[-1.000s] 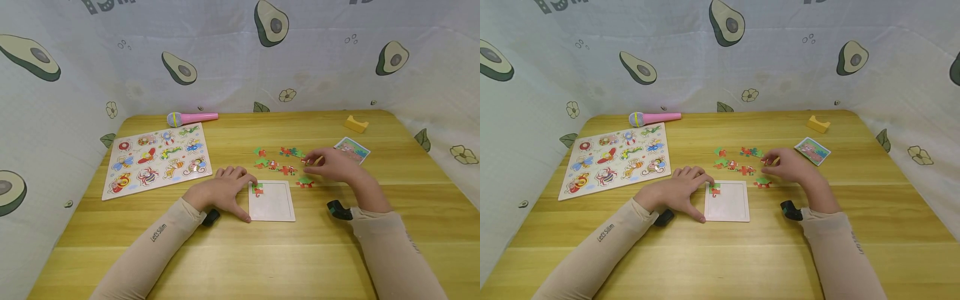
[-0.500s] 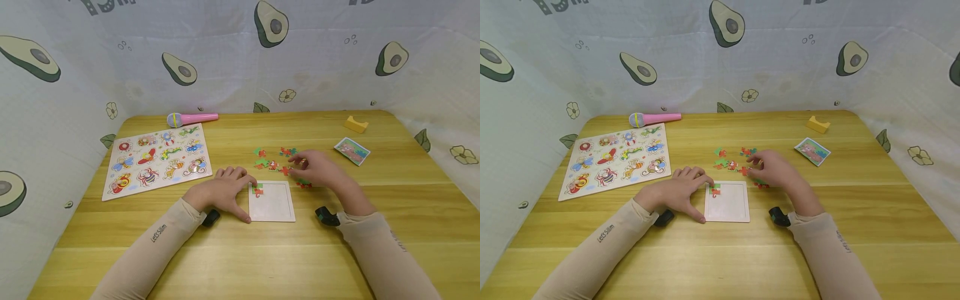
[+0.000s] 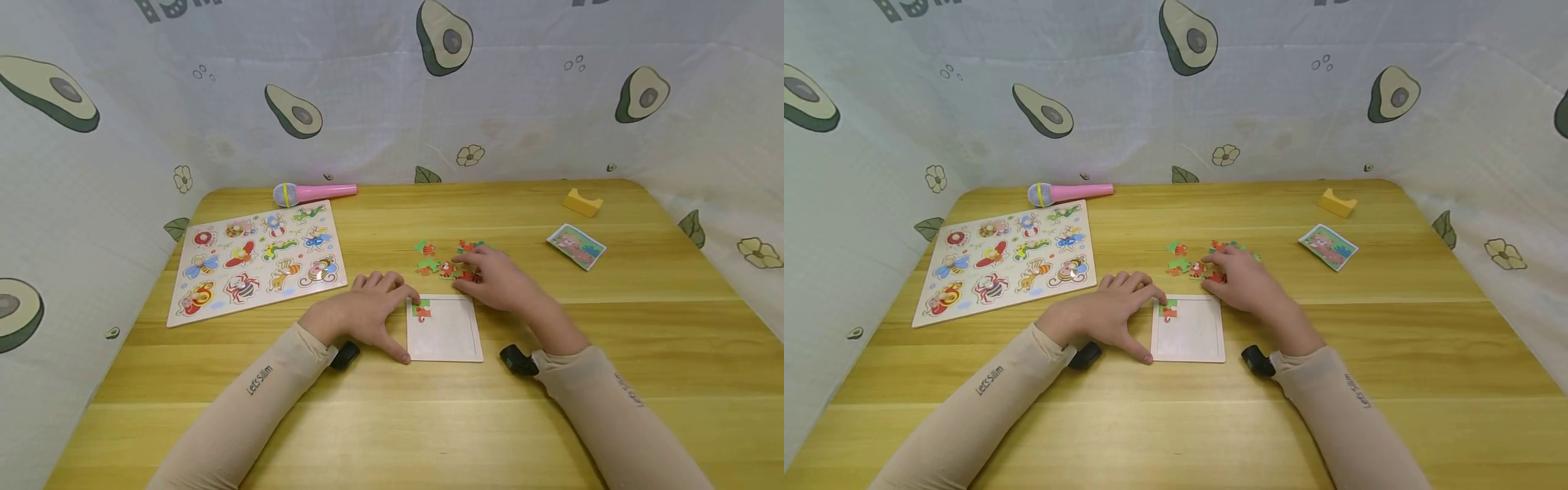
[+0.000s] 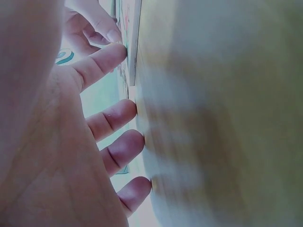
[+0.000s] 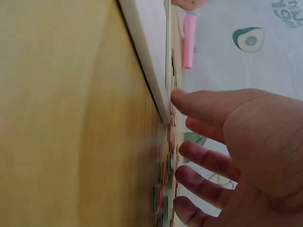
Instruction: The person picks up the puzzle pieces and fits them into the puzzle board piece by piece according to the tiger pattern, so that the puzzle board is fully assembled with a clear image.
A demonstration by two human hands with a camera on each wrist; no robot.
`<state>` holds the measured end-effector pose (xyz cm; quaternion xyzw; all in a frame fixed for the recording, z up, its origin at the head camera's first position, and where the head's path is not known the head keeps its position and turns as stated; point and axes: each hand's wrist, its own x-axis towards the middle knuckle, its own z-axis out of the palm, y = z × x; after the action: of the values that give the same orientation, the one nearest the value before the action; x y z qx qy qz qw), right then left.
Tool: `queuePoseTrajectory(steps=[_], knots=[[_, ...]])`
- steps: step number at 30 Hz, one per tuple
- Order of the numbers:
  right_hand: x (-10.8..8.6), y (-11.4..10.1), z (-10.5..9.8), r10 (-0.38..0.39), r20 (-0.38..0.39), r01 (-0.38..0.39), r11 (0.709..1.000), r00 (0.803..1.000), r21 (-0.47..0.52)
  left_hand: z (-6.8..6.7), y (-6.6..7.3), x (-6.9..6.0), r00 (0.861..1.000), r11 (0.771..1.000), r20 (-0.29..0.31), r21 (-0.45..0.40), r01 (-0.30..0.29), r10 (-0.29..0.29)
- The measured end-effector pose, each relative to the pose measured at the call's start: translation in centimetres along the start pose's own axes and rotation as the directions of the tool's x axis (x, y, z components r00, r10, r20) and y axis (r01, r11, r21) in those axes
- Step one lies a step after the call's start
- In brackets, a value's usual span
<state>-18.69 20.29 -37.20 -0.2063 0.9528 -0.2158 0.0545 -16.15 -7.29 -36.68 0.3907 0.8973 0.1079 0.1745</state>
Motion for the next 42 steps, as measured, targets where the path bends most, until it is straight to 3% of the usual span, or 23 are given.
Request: queuePoseTrajectory(steps=[12, 20, 28, 42], knots=[[0.05, -0.30, 0.64, 0.055, 0.013, -0.054, 0.995, 0.998, -0.085, -0.02, 0.01, 0.01, 1.000, 1.000, -0.004, 0.002, -0.001, 0.001], [0.09, -0.51, 0.74, 0.100, 0.006, -0.099, 0.994, 0.995, -0.051, 0.13, -0.12, 0.06, 1.000, 1.000, -0.006, -0.003, -0.001, 0.001], [0.08, -0.48, 0.74, 0.098, 0.018, -0.096, 0.992, 0.995, -0.080, 0.10, -0.09, 0.07, 1.000, 1.000, -0.006, -0.005, -0.001, 0.001], [0.03, -0.56, 0.22, 0.116, -0.016, -0.116, 0.993, 0.993, -0.025, 0.08, -0.10, 0.03, 1.000, 1.000, -0.011, -0.011, -0.008, 0.008]])
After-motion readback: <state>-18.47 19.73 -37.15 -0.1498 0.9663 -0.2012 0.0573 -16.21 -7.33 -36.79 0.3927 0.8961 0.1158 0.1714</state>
